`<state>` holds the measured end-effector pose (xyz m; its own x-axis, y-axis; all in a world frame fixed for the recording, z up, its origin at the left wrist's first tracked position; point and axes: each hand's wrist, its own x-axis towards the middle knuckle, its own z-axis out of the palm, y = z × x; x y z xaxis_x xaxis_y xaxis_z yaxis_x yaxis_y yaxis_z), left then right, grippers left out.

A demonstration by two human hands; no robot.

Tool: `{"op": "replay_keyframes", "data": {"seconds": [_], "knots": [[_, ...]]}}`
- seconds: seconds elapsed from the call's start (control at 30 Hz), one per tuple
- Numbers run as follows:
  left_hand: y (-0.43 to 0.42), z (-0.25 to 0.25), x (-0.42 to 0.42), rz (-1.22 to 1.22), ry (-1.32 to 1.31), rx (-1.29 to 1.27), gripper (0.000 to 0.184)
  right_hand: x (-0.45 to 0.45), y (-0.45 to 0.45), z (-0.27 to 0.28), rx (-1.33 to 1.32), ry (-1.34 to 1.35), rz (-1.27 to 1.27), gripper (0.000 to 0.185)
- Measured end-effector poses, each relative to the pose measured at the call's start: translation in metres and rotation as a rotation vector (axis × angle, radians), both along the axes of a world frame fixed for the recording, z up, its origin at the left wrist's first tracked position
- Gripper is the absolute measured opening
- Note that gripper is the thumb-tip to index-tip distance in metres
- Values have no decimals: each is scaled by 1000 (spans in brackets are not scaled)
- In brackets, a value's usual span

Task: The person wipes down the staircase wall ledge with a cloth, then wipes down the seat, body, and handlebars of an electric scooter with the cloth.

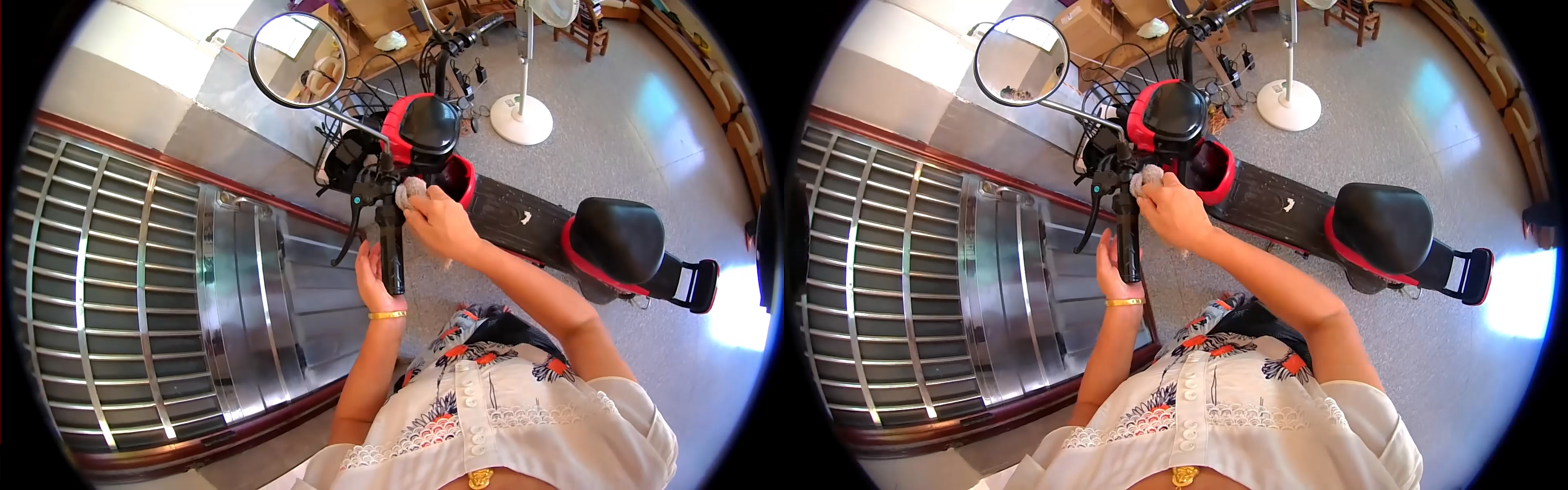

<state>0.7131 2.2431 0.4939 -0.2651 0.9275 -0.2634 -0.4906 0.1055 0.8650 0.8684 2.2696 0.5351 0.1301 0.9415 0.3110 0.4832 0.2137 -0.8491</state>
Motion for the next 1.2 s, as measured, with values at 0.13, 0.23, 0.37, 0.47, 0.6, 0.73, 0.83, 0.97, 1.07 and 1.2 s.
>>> {"op": "replay_keyframes", "data": {"seconds": [0.13, 0.23, 0.37, 0.47, 0.6, 0.73, 0.83, 0.97, 1.07, 1.2], "knots": [[0, 8, 2, -9, -34, -96, 34, 1, -14, 41, 103, -31, 101, 13], [-1, 7, 0, -101, -170, -80, 38, -17, -12, 37, 177, -152, 80, 13], [-3, 16, 6, -256, -235, 82, 43, -36, -50, 23, 238, -361, 251, 16], [-4, 6, -10, -400, -458, 24, 47, -35, -86, 7, 193, -196, 353, 19], [-9, 22, 4, -186, -218, -44, 51, -24, -84, -29, 72, 266, 250, 33], [-3, 15, 6, -116, -77, 19, 55, -35, -52, -24, -489, 1321, 203, 45], [-5, 23, 11, -68, 62, 65, 55, -34, -28, -30, -728, 1720, 606, 51], [-4, 28, 16, 3, 71, 126, 53, -49, -43, -20, -831, 1769, 489, 49], [-6, 29, 13, -49, 32, 102, 50, -50, -46, -27, -835, 1707, 499, 47], [-19, 23, 2, -158, -147, -75, 46, -39, -60, -25, -882, 1622, 505, 47]]}}
